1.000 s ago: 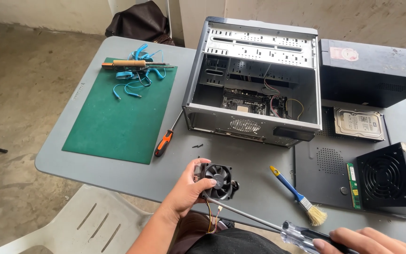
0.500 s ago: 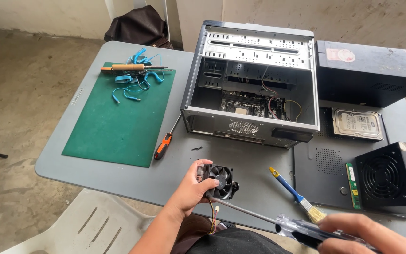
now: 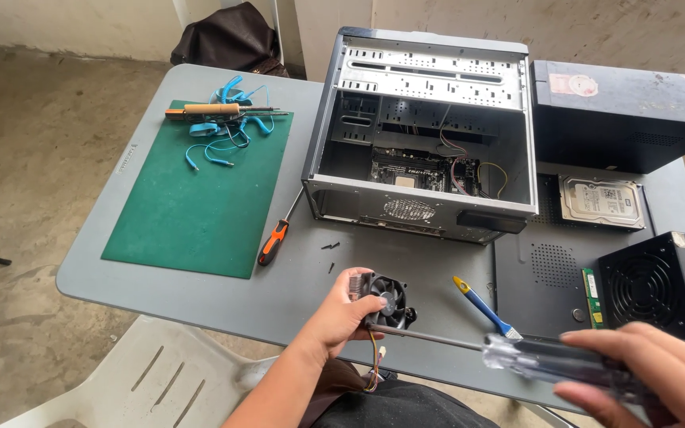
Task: Reassembling a CPU fan by screwing it onto a heatsink and then installing it onto the motherboard inside a computer case.
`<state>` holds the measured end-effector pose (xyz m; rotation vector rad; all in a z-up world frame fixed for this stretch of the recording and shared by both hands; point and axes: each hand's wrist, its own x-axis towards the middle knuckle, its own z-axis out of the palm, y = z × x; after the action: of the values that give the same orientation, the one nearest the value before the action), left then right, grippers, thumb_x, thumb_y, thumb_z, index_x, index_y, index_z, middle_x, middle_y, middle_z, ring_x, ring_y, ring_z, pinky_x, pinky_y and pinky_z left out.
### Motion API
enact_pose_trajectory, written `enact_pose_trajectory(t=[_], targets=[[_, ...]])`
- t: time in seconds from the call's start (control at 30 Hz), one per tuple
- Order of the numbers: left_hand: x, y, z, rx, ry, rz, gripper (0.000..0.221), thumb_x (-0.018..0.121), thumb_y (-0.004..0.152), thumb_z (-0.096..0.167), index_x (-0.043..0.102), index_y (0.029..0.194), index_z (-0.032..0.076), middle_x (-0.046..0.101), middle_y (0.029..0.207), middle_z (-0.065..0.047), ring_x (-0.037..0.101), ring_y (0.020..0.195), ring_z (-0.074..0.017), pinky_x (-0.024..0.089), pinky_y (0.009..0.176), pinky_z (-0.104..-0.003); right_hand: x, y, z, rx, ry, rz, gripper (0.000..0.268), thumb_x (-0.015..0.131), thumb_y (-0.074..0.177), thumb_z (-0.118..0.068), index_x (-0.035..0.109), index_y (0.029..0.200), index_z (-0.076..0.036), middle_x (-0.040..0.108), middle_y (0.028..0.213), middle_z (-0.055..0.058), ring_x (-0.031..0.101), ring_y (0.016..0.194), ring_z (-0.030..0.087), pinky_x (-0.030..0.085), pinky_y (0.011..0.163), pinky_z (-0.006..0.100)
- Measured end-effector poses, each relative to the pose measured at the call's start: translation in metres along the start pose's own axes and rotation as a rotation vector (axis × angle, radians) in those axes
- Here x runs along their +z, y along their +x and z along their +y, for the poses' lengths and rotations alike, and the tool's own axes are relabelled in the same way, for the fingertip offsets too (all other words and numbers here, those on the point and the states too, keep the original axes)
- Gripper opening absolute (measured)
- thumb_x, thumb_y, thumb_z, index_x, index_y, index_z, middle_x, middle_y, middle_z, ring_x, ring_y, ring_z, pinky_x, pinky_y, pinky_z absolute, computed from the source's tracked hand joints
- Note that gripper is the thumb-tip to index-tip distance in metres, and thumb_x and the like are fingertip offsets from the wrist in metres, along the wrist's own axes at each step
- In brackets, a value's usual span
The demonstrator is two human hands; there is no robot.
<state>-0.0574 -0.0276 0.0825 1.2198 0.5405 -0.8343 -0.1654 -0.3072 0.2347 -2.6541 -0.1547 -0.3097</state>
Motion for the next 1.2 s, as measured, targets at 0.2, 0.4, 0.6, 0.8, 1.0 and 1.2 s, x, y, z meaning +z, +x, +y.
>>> enact_pose_trajectory(t=[0.2,0.4,0.6,0.8,1.0,1.2], targets=[[0.006,-0.001,-0.001,-0.048,-0.033,-0.054,0.059,0.064,0.088,0.024,0.036,0.14,0.028,0.065,0.1,-0.011,0.063,0.085,-0.0204,0.057,0.081,-0.039,-0.002,0.002,0.025,0.362,0.157,-0.085,0.083,0.098,0.038,-0.011,0.07,0.116,-0.015,0.075,0.099,0.005,0.075,0.044,0.022,0.055,0.026,0.031],[0.005,0.013,-0.015,-0.034,-0.073,-0.048,0.05,0.052,0.095,0.017,0.037,0.14,0.032,0.059,0.087,-0.009,0.057,0.073,-0.0178,0.054,0.073,-0.039,0.006,0.012,0.1,0.215,0.251,-0.079,0.026,0.08,0.07,-0.019,0.08,0.089,-0.003,0.066,0.067,0.008,0.048,0.045,0.017,0.033,0.048,0.027],[0.0,0.019,-0.024,-0.014,-0.135,0.006,0.045,0.051,0.096,0.017,0.038,0.137,0.032,0.061,0.096,-0.008,0.059,0.071,-0.0183,0.054,0.07,-0.04,0.026,-0.007,0.128,0.329,0.214,-0.162,0.07,0.091,0.056,-0.016,0.073,0.124,-0.017,0.072,0.08,0.003,0.069,0.069,0.016,0.054,0.068,0.027],[0.003,0.002,-0.012,-0.05,0.003,-0.002,0.044,0.06,0.094,0.029,0.041,0.134,0.031,0.06,0.083,-0.006,0.057,0.065,-0.0171,0.052,0.071,-0.036,0.011,0.002,0.109,0.354,0.041,-0.328,0.038,0.094,0.056,-0.032,0.092,0.093,-0.022,0.089,0.078,-0.007,0.079,0.063,0.01,0.058,0.061,0.024],[0.004,0.024,-0.042,-0.068,0.108,-0.043,0.076,0.087,0.063,0.011,0.051,0.129,0.024,0.046,0.133,-0.015,0.066,0.057,-0.0198,0.061,0.046,-0.032,0.007,-0.007,0.053,0.247,0.082,-0.095,0.049,0.093,0.05,-0.031,0.082,0.097,-0.02,0.087,0.072,-0.002,0.081,0.058,0.007,0.067,0.069,0.018],[0.024,0.026,-0.049,-0.11,-0.07,-0.057,0.058,0.062,0.081,0.019,0.042,0.136,0.019,0.058,0.107,-0.01,0.064,0.074,-0.0202,0.064,0.054,-0.043,-0.003,0.008,-0.006,-0.07,0.467,-0.014,0.035,0.074,0.071,-0.009,0.063,0.104,-0.008,0.077,0.114,0.013,0.081,0.097,0.017,0.068,0.08,0.025]])
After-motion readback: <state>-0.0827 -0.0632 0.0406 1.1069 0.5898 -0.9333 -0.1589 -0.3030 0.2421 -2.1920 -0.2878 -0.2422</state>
